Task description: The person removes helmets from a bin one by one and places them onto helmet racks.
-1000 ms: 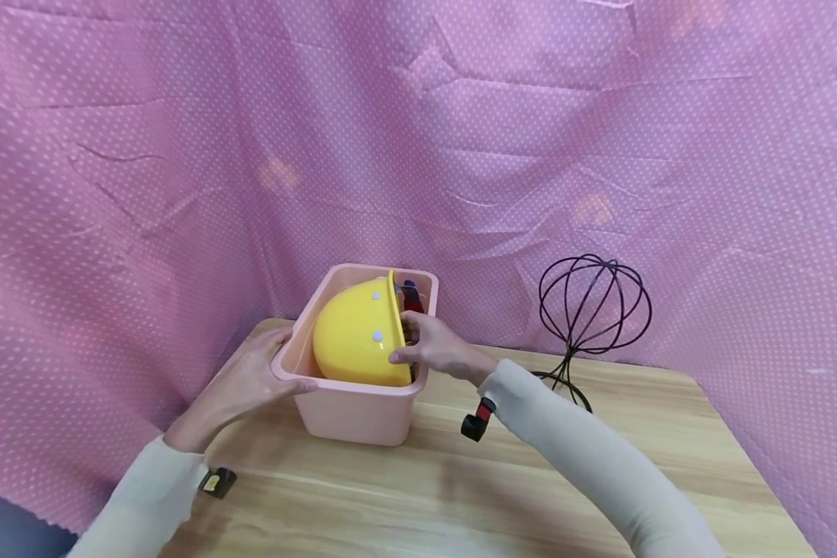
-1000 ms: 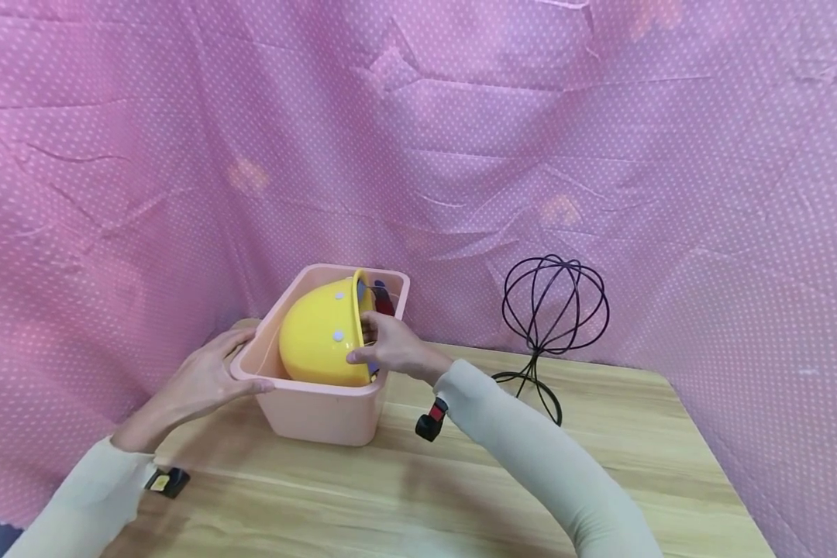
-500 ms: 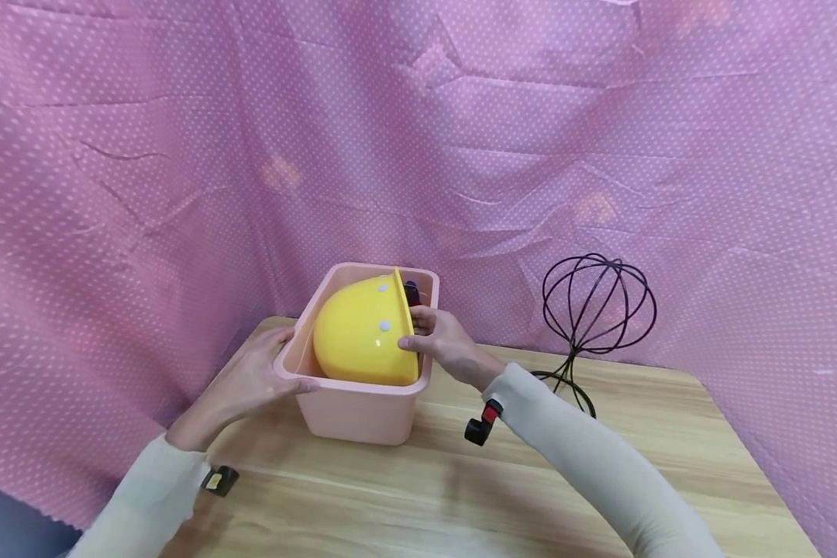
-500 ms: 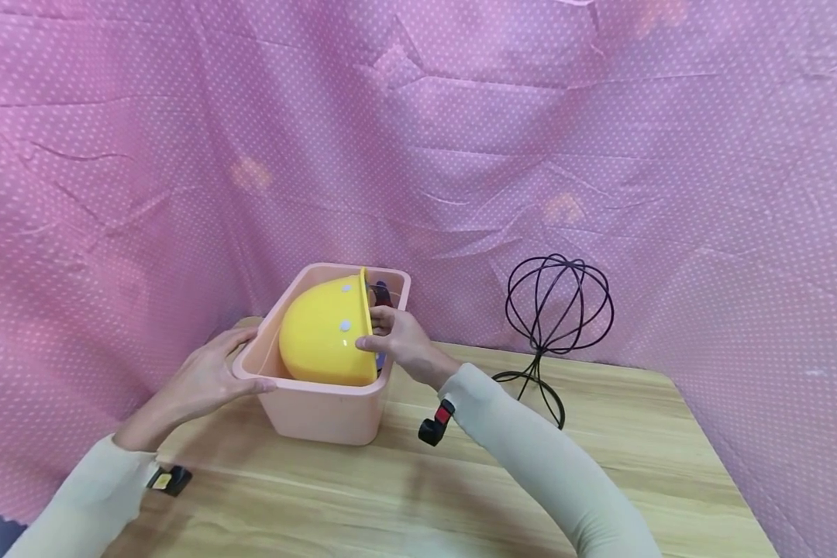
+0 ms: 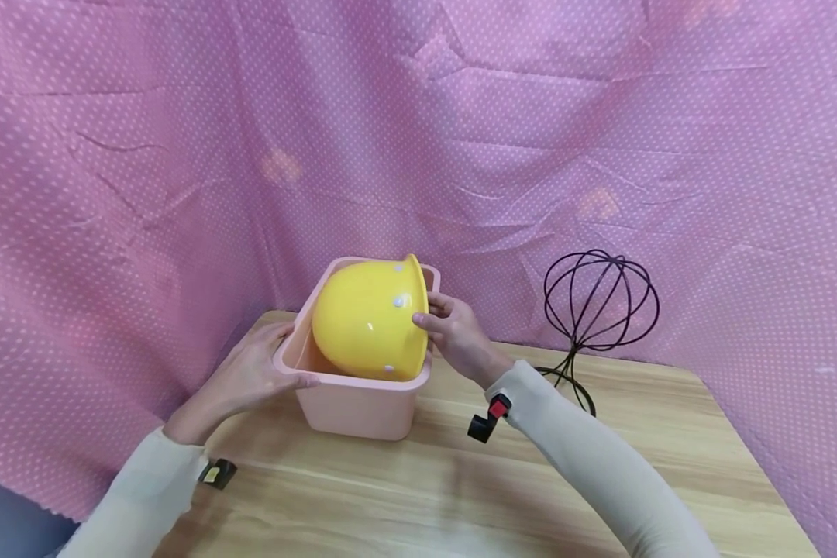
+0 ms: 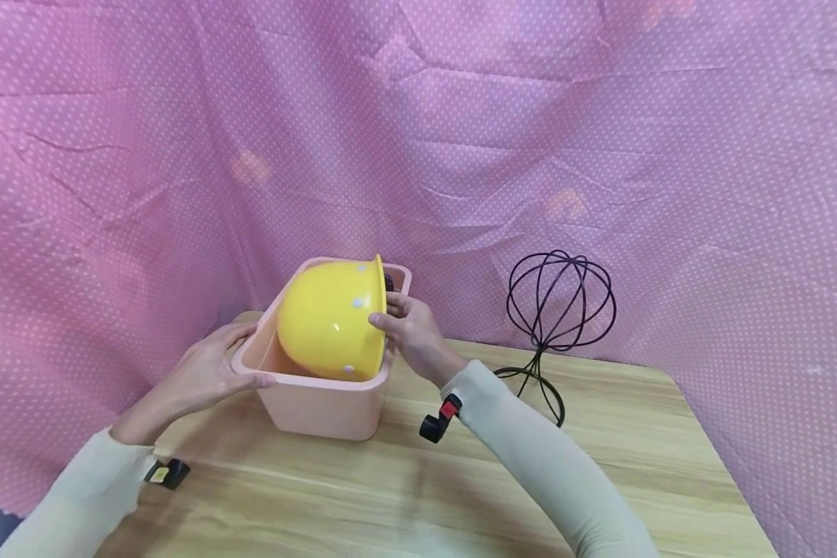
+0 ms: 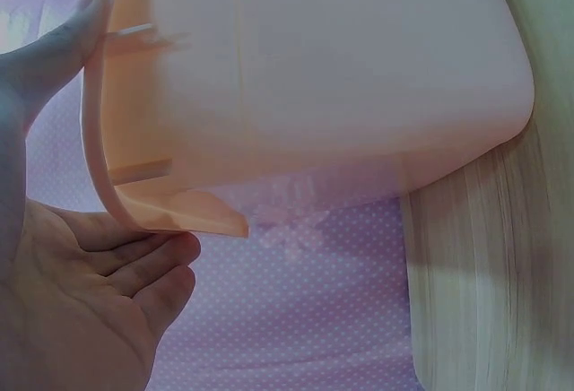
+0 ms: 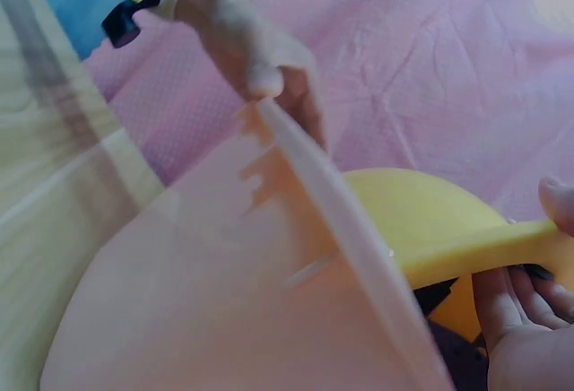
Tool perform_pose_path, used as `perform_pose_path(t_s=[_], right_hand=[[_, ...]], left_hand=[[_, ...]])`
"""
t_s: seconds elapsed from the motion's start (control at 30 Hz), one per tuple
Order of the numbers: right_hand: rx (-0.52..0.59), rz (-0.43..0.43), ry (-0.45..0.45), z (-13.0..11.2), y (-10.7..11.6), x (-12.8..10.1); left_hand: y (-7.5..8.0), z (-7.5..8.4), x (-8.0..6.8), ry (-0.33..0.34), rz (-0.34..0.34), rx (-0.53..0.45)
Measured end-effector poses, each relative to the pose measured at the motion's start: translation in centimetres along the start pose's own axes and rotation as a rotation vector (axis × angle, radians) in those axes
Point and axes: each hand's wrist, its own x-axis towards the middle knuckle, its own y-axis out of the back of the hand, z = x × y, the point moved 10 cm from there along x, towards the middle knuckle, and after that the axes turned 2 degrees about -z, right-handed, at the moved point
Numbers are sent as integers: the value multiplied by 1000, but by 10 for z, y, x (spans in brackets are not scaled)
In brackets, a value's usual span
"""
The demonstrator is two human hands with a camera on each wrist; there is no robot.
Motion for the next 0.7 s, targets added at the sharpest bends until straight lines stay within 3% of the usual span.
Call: perform_pose_path(t_s=[0.2, 0.7], right_hand=[[79, 5, 84, -23, 0, -2], [169, 12, 41, -24, -3, -7]], left_hand=[[3, 0, 2, 9, -8, 1], [-2, -1, 3, -3, -8, 9]])
